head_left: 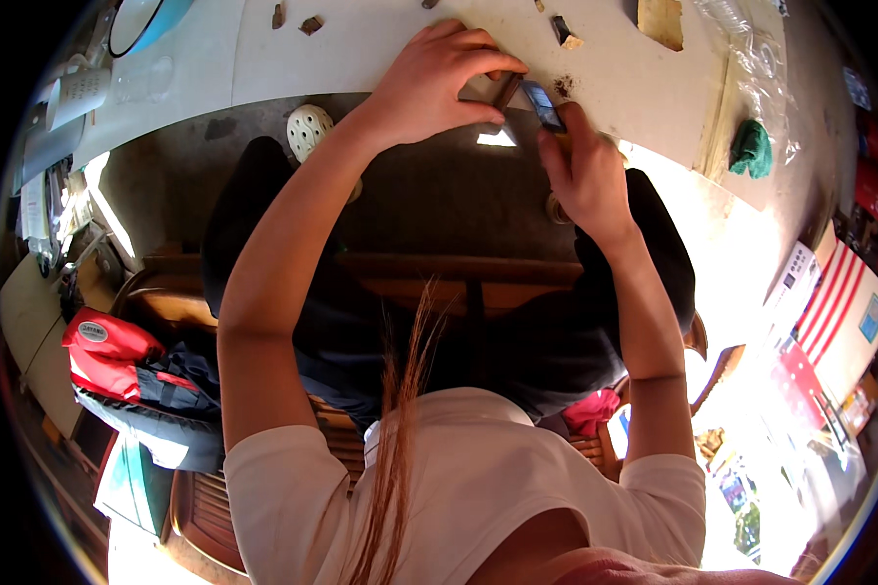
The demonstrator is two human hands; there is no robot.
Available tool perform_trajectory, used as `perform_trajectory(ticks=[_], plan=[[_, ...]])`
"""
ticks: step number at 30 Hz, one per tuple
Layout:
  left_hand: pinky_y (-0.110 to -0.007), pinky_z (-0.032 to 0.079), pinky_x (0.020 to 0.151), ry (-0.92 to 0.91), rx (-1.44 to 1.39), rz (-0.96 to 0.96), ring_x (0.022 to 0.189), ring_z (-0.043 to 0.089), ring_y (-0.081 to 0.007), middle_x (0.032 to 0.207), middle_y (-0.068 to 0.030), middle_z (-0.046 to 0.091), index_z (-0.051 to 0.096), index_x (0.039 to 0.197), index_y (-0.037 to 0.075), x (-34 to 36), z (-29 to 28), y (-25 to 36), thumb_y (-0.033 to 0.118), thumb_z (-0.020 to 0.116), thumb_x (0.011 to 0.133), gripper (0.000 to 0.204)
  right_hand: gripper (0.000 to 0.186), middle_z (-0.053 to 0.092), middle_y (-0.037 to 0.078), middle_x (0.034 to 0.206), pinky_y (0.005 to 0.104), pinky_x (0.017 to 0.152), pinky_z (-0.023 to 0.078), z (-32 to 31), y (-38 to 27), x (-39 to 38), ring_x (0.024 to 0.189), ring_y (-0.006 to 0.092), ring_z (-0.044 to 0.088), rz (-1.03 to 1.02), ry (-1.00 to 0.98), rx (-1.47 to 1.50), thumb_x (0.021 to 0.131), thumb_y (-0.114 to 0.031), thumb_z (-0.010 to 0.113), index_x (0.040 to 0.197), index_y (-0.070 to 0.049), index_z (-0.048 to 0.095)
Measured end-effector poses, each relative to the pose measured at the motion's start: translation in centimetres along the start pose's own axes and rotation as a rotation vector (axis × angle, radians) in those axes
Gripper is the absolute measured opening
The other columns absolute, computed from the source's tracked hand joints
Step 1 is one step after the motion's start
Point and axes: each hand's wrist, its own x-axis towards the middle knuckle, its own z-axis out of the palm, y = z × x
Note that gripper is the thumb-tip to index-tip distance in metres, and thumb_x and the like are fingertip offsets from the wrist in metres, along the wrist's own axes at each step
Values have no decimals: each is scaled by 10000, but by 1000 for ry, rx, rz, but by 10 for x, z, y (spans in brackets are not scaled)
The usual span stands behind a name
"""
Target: The person shaves a small wooden block using a utility knife, removing thin slices of wood and then smoothing the surface with sandpaper.
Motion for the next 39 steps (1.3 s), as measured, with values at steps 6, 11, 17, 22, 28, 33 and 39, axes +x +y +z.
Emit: perform_trajectory(ticks=[6,11,17,22,28,33,39], plan=[[-377,419,971,10,-17,24,1059,561,-209,1060,46,658,685,1175,197,0,-1,-1,283,830,674,528,247,607,150,583,464,503,490,0,-5,9,552,385,619,57,5,-44,932,-244,625,838,-33,538],[-378,416,972,21,-1,30,1062,564,-205,1050,40,661,681,1176,194,0,-1,0,277,830,674,530,299,615,138,585,457,505,498,2,-6,11,545,375,619,65,49,-163,931,-279,622,761,-43,553],[-374,410,976,2,-38,-17,1046,574,-204,1011,35,666,681,1133,186,0,-1,2,291,828,676,491,318,601,146,582,464,512,501,2,-8,13,557,392,611,85,41,-186,923,-301,628,742,-47,565],[-375,402,983,-32,-39,-23,1032,575,-199,987,33,662,682,1130,180,1,-1,1,296,824,682,484,327,606,151,593,472,522,503,4,-10,12,562,391,610,61,-1,-156,917,-318,630,739,-49,576],[-373,398,990,-50,-44,-24,1013,572,-197,967,24,655,680,1140,153,2,-3,1,294,817,690,491,304,622,124,599,454,532,516,-1,-12,17,567,360,631,85,-6,-238,900,-319,648,758,-55,595],[-370,397,993,-52,-20,-10,1013,566,-196,951,22,650,683,1143,148,0,-2,1,292,813,694,489,300,595,141,571,444,511,473,0,-11,13,540,382,594,8,36,-225,927,-283,640,762,-45,564],[-371,403,990,-66,-40,-25,1005,565,-202,953,23,651,685,1134,143,3,-5,1,282,811,695,478,272,625,100,594,442,519,523,5,-12,11,559,342,639,24,18,-287,889,-296,664,752,-70,601]])
